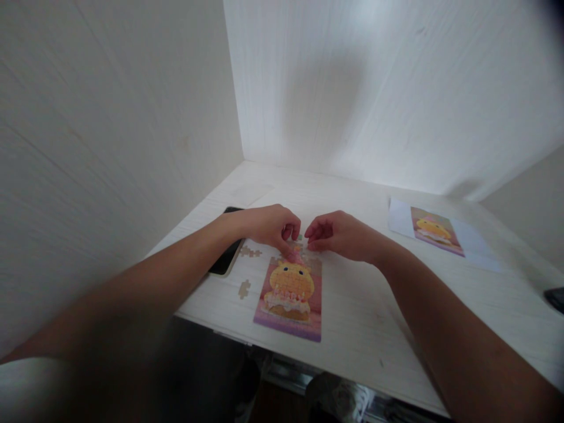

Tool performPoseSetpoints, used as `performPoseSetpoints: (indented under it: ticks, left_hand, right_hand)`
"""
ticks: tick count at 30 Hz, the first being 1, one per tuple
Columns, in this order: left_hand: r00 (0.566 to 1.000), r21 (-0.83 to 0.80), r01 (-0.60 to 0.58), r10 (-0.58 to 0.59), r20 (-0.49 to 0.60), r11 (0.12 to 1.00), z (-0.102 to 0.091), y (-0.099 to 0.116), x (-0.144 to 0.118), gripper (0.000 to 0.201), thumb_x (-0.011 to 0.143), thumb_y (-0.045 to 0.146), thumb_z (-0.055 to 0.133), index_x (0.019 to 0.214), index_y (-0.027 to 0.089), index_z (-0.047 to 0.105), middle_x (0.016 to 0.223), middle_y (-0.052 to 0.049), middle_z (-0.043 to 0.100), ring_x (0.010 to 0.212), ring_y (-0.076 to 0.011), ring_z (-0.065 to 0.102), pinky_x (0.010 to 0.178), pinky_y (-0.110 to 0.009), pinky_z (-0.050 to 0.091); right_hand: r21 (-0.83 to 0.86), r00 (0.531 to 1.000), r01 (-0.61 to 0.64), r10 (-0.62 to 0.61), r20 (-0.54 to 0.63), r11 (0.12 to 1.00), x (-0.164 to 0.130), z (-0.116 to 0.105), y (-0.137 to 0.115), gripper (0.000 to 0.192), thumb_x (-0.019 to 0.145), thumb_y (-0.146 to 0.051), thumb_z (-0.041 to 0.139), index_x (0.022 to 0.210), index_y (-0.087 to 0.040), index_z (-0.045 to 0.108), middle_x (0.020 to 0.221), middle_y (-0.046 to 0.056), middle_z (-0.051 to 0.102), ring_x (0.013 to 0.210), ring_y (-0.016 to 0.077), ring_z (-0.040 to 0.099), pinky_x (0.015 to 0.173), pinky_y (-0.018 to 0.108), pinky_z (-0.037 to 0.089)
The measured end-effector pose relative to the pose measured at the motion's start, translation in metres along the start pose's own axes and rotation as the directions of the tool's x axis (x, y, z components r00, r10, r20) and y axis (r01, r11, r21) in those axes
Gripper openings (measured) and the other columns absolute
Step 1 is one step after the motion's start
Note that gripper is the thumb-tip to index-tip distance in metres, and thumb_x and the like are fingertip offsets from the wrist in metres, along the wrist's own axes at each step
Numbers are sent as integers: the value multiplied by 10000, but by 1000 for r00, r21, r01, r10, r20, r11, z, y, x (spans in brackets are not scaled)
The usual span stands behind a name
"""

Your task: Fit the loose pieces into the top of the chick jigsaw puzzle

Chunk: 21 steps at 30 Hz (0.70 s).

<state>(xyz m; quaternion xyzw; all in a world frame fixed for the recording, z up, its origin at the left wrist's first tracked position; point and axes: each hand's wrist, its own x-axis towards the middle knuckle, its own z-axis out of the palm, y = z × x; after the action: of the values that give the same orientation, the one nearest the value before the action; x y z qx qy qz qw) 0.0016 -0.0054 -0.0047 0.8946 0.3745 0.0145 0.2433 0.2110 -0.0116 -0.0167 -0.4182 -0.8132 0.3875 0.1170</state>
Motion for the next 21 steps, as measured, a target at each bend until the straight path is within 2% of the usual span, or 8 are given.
performPoseSetpoints:
  ticks: [4,6,14,21]
  left_hand:
    - [1000,2,9,-9,3,1000,1,-1,0,475,558,547,687,850,180,615,702,8,594,577,-92,478,526,-223,283]
    - [1000,-2,17,-17,11,1000,0,-1,0,467,564,533,688,864,183,614,714,8,598,582,-91,480,534,-224,285]
    - [1000,2,19,-19,12,1000,-1,0,0,474,560,547,687,856,184,617,717,6,598,587,-94,483,535,-226,283]
    - [1000,9,7,-7,8,1000,0,-1,-1,484,567,567,680,851,181,615,718,3,597,588,-94,480,538,-227,282]
  right_hand:
    - [145,996,-83,79,32,986,-1,3,-2,225,677,-239,644,885,-176,589,773,51,681,652,154,613,575,269,476]
    - [150,994,-106,101,38,983,-2,5,-5,245,676,-232,645,907,-179,583,791,55,687,655,155,616,569,265,473]
    - [-99,989,-144,146,11,985,-3,2,-13,247,648,-207,647,890,-175,609,781,56,688,659,165,616,561,264,450]
    - [-197,995,-32,50,86,980,-6,-4,-11,280,618,-326,691,860,-190,656,771,24,680,665,146,596,573,248,428]
